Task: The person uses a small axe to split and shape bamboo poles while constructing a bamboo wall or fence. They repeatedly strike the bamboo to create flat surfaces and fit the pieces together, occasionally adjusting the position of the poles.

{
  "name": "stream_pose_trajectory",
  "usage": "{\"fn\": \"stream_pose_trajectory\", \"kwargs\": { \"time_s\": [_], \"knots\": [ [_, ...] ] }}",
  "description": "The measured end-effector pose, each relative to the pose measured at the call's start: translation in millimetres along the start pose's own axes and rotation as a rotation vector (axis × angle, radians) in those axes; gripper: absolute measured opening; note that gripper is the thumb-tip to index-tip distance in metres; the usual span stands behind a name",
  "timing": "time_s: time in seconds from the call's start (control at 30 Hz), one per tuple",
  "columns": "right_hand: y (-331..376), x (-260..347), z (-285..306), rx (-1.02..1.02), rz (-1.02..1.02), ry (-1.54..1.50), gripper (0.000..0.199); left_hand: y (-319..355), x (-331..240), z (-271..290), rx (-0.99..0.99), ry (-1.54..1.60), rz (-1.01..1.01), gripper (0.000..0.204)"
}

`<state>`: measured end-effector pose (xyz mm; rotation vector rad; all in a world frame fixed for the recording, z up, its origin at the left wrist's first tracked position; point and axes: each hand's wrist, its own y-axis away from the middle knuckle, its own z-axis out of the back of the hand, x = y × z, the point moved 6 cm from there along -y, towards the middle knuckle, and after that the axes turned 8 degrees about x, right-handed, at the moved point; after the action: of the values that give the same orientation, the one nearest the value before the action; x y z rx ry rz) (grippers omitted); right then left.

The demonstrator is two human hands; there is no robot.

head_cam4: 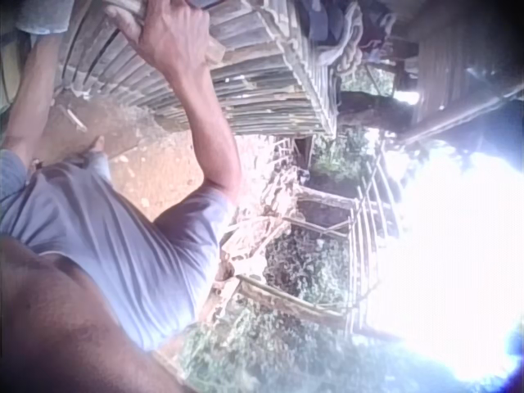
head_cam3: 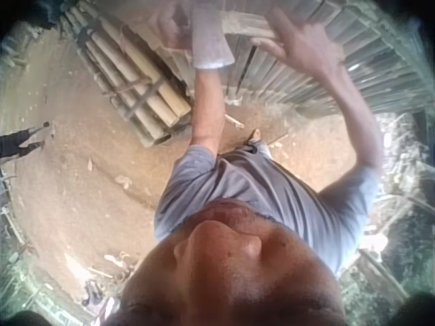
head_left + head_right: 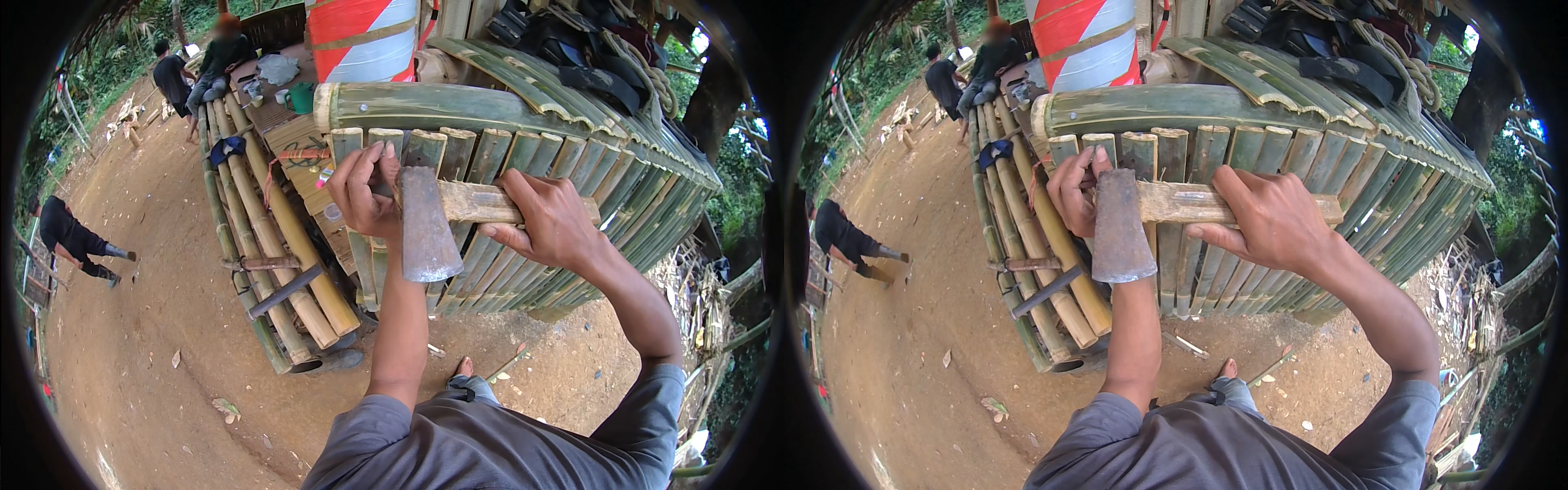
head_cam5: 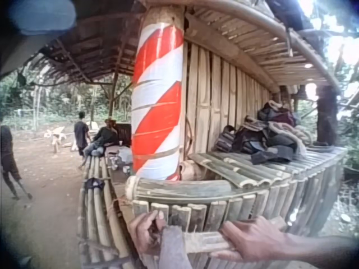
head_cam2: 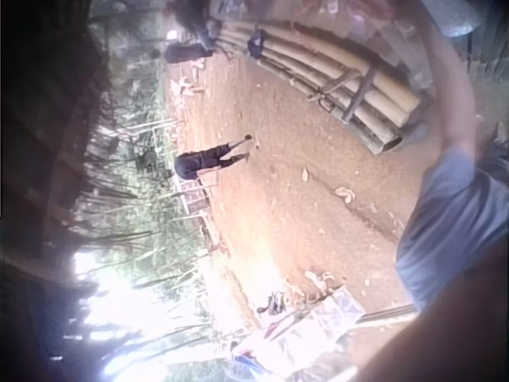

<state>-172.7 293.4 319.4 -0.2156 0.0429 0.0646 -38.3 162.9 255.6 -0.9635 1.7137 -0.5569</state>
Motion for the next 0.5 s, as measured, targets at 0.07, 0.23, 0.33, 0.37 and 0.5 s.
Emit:
{"fn": "stream_pose_trajectory", "kwargs": {
  "time_s": [0.07, 0.23, 0.33, 0.37, 0.5],
  "knots": [
    [-5.3, 5.3, 3.1, 0.035, -0.011, -0.005, 0.059, -0.5, 0.1, 2.2, 0.018, -0.05, -0.056, 0.016],
    [-14.1, 15.5, 8.8, 0.063, 0.021, 0.033, 0.06, 5.3, 11.1, 2.0, 0.062, -0.21, -0.257, 0.017],
    [-19.3, 11.0, 10.5, 0.072, -0.03, 0.02, 0.061, 1.0, 7.4, 1.7, 0.048, -0.26, -0.269, 0.023],
    [-20.5, 8.4, 11.0, 0.08, -0.065, 0.015, 0.061, 1.6, 8.0, 1.0, 0.047, -0.264, -0.263, 0.023],
    [-14.0, 19.1, 13.5, 0.038, 0.084, -0.028, 0.061, 2.8, 9.7, 0.1, -0.048, -0.179, -0.156, 0.025]
  ]
}}
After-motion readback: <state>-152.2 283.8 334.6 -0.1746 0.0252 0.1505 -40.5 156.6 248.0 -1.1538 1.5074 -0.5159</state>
